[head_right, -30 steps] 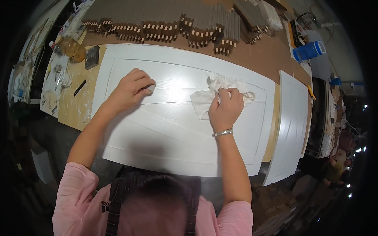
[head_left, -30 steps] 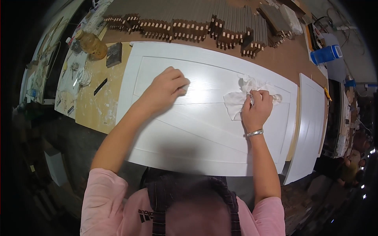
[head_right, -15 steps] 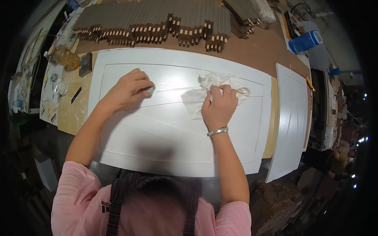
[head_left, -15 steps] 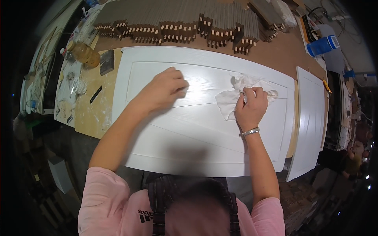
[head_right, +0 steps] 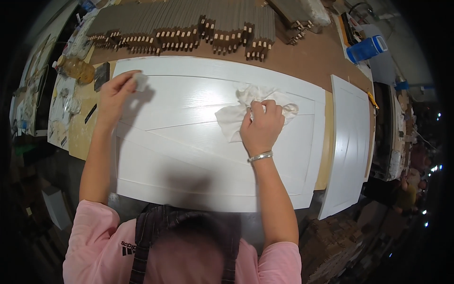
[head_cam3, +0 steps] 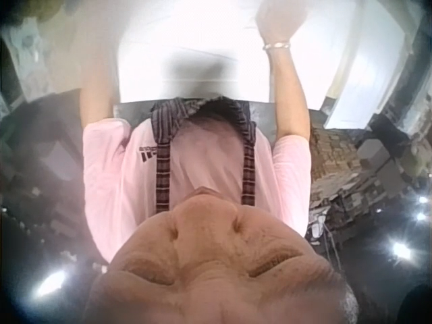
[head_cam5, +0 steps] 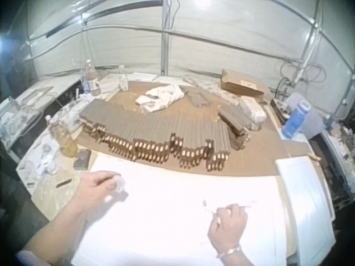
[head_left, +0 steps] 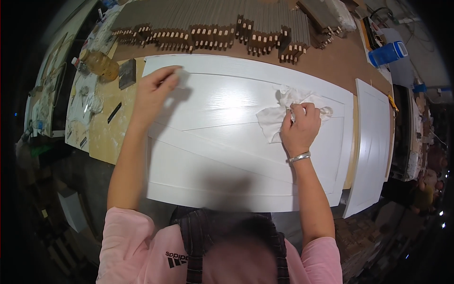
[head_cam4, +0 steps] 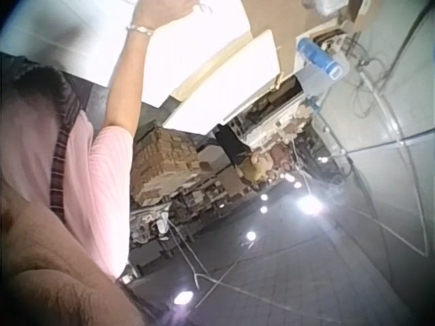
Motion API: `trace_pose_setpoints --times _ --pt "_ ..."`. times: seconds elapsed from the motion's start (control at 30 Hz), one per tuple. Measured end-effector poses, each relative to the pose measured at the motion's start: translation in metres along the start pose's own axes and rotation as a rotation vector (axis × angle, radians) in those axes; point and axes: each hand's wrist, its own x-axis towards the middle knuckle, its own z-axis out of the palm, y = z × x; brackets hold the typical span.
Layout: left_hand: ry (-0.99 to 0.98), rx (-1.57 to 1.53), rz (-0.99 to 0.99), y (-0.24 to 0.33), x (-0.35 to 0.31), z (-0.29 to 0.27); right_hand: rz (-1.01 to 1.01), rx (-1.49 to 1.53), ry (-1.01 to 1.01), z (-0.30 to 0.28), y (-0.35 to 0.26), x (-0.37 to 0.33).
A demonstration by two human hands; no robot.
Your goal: The person wipes down white cabinet doors with a cloth, applies a white substance from a container using a small scraper, and uses a brush to apply a liquid to the edges.
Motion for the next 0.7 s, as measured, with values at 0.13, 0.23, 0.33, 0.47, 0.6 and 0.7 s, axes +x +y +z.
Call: trace_pose_setpoints --times 0.13,0.23,0.33,0.47,0.6,0.7 --pt "0.330 -0.361 -0.135 -0.026 -0.040 -0.053 0.007 0.024 -0.023 -0.001 -0.002 0.000" --pt "0.425 -0.548 -0.110 -0.049 -0.074 -0.077 -0.008 0.137 -0.061 -0.010 -0.007 0.002" --pt "0.550 -0.624 -0.102 -0.048 -0.093 -0.081 -0.120 0.316 -0.349 -0.038 0.014 0.005" --pt "0.570 -0.280 -0.070 -0.043 -0.109 -0.088 -0.045 0.505 -0.376 -0.039 -0.018 0.012" --pt "0.530 -0.208 -0.052 -0.038 -0.109 -0.086 -0.413 0.595 -0.329 -0.005 -0.120 0.029" --pt "0.441 -0.029 -0.045 -0.033 -0.109 -0.090 -0.503 0.495 -0.412 0.014 -0.148 0.032"
